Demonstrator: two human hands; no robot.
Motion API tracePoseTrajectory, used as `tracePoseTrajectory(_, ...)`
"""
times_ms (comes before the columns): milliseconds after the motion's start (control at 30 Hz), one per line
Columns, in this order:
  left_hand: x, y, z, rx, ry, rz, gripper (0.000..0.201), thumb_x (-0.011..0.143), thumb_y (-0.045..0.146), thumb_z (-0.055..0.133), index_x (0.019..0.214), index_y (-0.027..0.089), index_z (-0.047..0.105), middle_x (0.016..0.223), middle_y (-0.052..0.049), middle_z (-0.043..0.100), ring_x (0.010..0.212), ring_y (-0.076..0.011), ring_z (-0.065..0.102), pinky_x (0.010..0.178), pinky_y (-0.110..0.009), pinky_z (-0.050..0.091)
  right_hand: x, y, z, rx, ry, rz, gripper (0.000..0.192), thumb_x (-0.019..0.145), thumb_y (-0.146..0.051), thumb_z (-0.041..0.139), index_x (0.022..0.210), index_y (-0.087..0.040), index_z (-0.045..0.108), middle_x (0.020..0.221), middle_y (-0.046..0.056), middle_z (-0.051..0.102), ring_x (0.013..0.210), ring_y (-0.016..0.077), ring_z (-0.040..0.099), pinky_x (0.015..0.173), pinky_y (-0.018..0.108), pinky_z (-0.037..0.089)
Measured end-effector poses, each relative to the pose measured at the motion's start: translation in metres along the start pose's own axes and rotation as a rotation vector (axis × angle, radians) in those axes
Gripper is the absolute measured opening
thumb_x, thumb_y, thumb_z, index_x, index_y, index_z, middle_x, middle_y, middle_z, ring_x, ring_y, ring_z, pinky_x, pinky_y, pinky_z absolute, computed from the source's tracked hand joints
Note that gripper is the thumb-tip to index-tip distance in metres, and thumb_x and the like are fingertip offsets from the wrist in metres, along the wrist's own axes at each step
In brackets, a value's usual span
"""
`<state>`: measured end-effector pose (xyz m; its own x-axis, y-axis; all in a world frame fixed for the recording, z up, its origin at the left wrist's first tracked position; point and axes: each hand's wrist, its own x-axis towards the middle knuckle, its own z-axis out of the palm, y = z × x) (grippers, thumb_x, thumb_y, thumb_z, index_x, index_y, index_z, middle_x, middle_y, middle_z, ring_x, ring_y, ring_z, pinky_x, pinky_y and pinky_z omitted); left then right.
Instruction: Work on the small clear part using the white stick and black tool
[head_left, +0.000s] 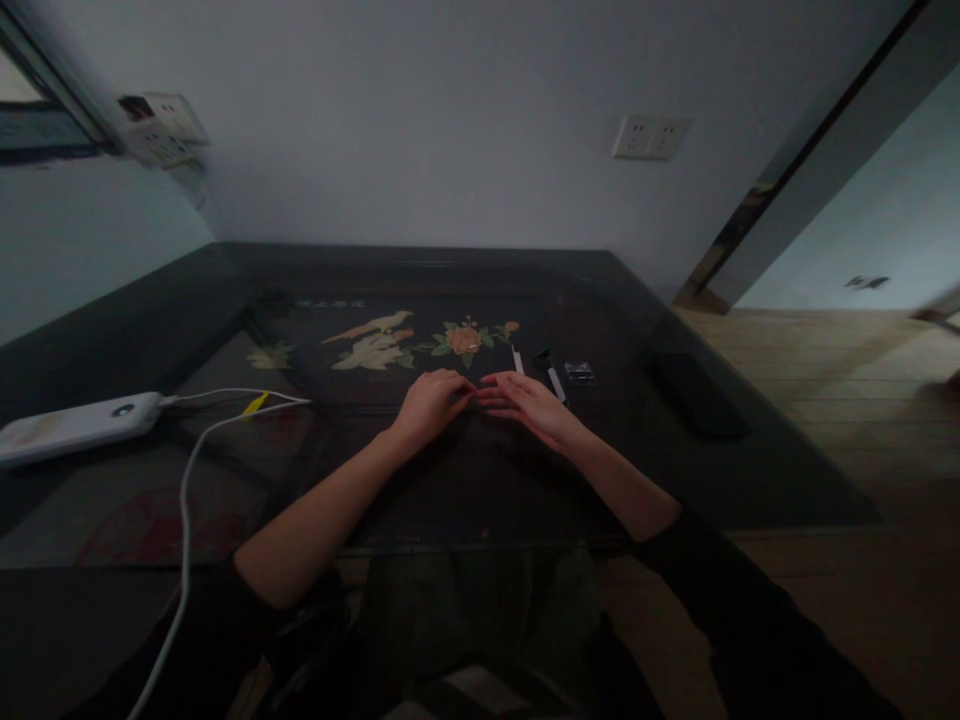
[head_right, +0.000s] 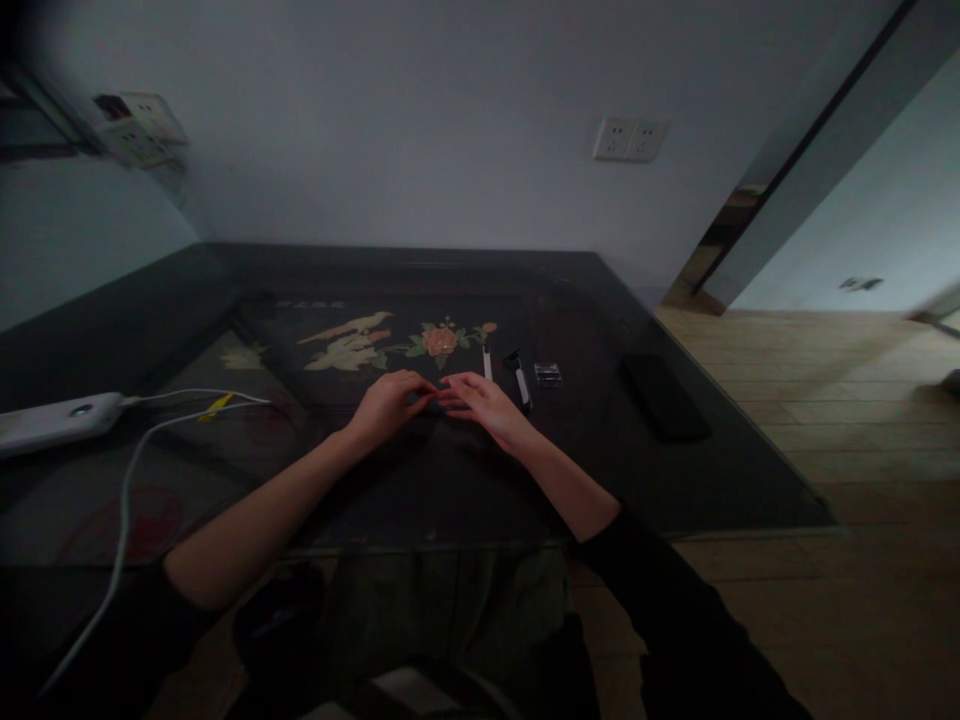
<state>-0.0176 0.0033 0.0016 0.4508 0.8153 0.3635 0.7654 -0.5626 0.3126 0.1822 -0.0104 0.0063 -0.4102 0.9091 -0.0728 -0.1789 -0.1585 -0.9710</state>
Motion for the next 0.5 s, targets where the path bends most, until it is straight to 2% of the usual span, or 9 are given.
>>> tracePoseTrajectory(167, -0.0007, 0.0026, -0.0021, 0.102, -0.065, 0.022, 0.011, 0.089, 0.02, 0.06, 0.09, 0.018, 0.07, 0.09, -0.005, 0.073, 0.086, -0.0207, 0.063, 0.078, -0.034, 0.043, -0.0018, 0.0022, 0.0026, -0.023, 0.003, 0.011, 0.023, 0.088, -0.042, 0.065, 0.095, -0.02, 0.067, 0.102, 0.007, 0.071, 0.1, 0.018, 0.067, 0.095, 0.038, 0.052)
tracePoseTrajectory(500, -0.0029, 0.0083, 0.0004, 0.283, -0.054, 0.117, 0.015, 0.092, 0.018, 0.052, 0.09, 0.014, 0.066, 0.09, -0.008, 0.069, 0.087, -0.0239, 0.06, 0.076, -0.036, 0.04, -0.0047, 0.0008, 0.0073, 0.092, -0.001, 0.041, 0.022, 0.085, -0.04, 0.069, 0.085, -0.019, 0.068, 0.097, 0.005, 0.07, 0.098, 0.0179, 0.066, 0.092, 0.036, 0.053)
